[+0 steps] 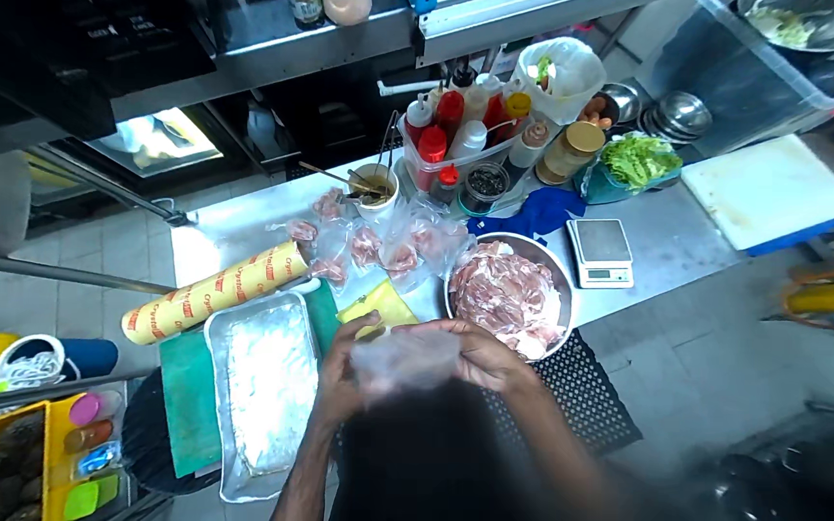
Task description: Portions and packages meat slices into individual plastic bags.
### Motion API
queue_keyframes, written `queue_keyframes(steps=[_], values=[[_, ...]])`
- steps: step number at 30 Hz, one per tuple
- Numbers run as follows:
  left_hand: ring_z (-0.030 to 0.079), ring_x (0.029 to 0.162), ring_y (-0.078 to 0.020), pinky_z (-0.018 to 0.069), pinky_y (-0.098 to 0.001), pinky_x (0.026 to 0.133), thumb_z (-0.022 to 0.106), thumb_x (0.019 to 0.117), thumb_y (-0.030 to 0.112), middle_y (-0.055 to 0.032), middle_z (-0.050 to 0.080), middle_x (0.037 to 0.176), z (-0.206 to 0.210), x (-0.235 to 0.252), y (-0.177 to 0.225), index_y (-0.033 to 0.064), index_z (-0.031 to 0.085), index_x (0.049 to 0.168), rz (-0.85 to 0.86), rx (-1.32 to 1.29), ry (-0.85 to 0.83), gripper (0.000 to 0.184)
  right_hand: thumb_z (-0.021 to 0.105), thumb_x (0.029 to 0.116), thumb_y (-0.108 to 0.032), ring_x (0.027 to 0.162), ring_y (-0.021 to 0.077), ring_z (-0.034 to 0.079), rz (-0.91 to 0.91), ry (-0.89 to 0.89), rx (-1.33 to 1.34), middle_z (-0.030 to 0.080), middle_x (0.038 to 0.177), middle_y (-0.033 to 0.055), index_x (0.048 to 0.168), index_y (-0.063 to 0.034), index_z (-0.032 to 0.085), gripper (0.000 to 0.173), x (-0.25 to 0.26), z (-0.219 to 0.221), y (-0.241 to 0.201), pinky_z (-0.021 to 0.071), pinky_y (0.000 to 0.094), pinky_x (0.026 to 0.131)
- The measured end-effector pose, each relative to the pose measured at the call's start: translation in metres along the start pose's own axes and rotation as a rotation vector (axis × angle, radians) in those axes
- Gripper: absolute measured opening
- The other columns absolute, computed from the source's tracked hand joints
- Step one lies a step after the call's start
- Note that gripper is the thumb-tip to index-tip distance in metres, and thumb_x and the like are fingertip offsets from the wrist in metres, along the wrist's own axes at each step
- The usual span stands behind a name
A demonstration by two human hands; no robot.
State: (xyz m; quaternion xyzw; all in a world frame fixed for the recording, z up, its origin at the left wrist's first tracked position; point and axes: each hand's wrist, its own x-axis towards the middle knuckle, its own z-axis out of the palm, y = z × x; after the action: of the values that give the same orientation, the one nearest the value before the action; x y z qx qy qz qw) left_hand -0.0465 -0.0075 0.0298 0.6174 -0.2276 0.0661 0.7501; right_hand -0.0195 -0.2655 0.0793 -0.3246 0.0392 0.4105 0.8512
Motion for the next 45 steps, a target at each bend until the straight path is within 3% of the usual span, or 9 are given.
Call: queue_keyframes(steps=[4, 10, 14, 16, 21, 26, 29, 35, 45], values=[[0.068, 0.108, -0.0093, 0.0587, -0.0300, 0.094, 0.087, 0.0818, 0.025, 0.0051, 0.069, 0.121, 0.014, -0.006, -0.014, 0.0177, 0.058, 0.131, 0.015, -0.153, 0.238, 0.058, 0.044, 0.1034, 0.001, 0.101, 0.0269, 0.074, 0.029, 0.037, 0.199, 0.073, 0.113, 0.0181, 0.123, -0.0014, 0.064, 0.028, 0.002, 0.010, 0.006, 0.0621, 0.0376, 0.088], [0.070, 0.109, -0.0267, 0.0595, -0.0487, 0.092, 0.079, 0.0814, 0.001, -0.0141, 0.068, 0.121, 0.028, 0.001, -0.010, 0.0081, 0.046, 0.139, -0.145, -0.666, 0.479, 0.067, 0.059, 0.1025, -0.007, 0.118, 0.0335, 0.067, -0.160, -0.035, 0.104, 0.064, 0.132, 0.0240, 0.136, 0.0027, 0.056, 0.035, -0.003, 0.010, 0.009, 0.0556, 0.0435, 0.103], [0.073, 0.099, -0.0248, 0.0618, -0.0441, 0.088, 0.080, 0.0832, 0.002, -0.0180, 0.072, 0.113, 0.032, 0.005, 0.001, -0.0054, 0.058, 0.129, -0.248, -0.492, 0.490, 0.052, 0.070, 0.0948, -0.002, 0.079, 0.0229, 0.074, -0.299, 0.269, -0.313, 0.073, 0.105, 0.0166, 0.126, 0.0044, 0.057, 0.035, 0.001, 0.023, 0.015, 0.0647, 0.0362, 0.069], [0.074, 0.092, -0.0200, 0.0625, -0.0389, 0.086, 0.081, 0.0850, 0.007, -0.0140, 0.074, 0.106, 0.031, 0.007, 0.003, -0.0031, 0.066, 0.120, -0.270, -0.392, 0.470, 0.040, 0.073, 0.0954, -0.012, 0.055, 0.0133, 0.064, -0.347, 0.393, -0.484, 0.072, 0.087, 0.0110, 0.116, 0.0026, 0.064, 0.027, 0.004, 0.022, 0.016, 0.0556, 0.0268, 0.047], [0.073, 0.086, -0.0180, 0.0625, -0.0373, 0.081, 0.070, 0.0940, 0.007, -0.0121, 0.074, 0.098, 0.030, 0.011, -0.001, -0.0028, 0.068, 0.112, -0.234, -0.256, 0.510, 0.020, 0.081, 0.0886, -0.030, 0.055, 0.0045, 0.054, -0.437, 0.528, -0.839, 0.066, 0.071, -0.0021, 0.096, -0.0073, 0.073, 0.025, 0.008, 0.013, 0.019, 0.0458, 0.0216, 0.053], [0.073, 0.092, -0.0194, 0.0621, -0.0385, 0.085, 0.070, 0.0933, 0.006, -0.0121, 0.074, 0.103, 0.017, 0.013, -0.004, -0.0011, 0.068, 0.115, -0.251, -0.261, 0.375, 0.023, 0.075, 0.0926, -0.013, 0.095, 0.0188, 0.069, -0.277, 0.267, -0.600, 0.070, 0.107, 0.0100, 0.129, 0.0008, 0.057, 0.043, 0.009, 0.002, 0.011, 0.0597, 0.0365, 0.087], [0.073, 0.089, -0.0181, 0.0629, -0.0366, 0.082, 0.073, 0.0927, 0.007, -0.0108, 0.075, 0.102, 0.006, 0.010, -0.001, 0.0000, 0.069, 0.115, -0.279, -0.196, 0.229, 0.023, 0.067, 0.0938, 0.003, 0.115, 0.0276, 0.067, -0.015, -0.079, -0.302, 0.062, 0.136, 0.0103, 0.152, -0.0126, 0.037, 0.067, 0.000, -0.001, 0.004, 0.0595, 0.0483, 0.095], [0.073, 0.099, -0.0219, 0.0629, -0.0359, 0.084, 0.067, 0.0962, 0.002, -0.0152, 0.070, 0.124, -0.019, 0.016, 0.019, -0.0021, 0.066, 0.127, -0.319, -0.071, -0.070, 0.031, 0.058, 0.1028, -0.005, 0.098, 0.0284, 0.074, -0.046, -0.039, -0.229, 0.071, 0.121, 0.0129, 0.132, -0.0076, 0.063, 0.030, 0.010, -0.009, 0.027, 0.0648, 0.0498, 0.080], [0.063, 0.125, -0.0301, 0.0547, -0.0450, 0.105, 0.058, 0.1027, 0.009, -0.0184, 0.065, 0.134, -0.050, -0.011, 0.003, -0.0026, 0.070, 0.117, -0.267, -0.038, -0.223, 0.022, 0.046, 0.1019, 0.003, 0.096, 0.0218, 0.074, 0.006, 0.063, -0.134, 0.067, 0.133, 0.0117, 0.115, -0.0036, 0.074, 0.032, 0.023, -0.024, 0.063, 0.0645, 0.0404, 0.076]])
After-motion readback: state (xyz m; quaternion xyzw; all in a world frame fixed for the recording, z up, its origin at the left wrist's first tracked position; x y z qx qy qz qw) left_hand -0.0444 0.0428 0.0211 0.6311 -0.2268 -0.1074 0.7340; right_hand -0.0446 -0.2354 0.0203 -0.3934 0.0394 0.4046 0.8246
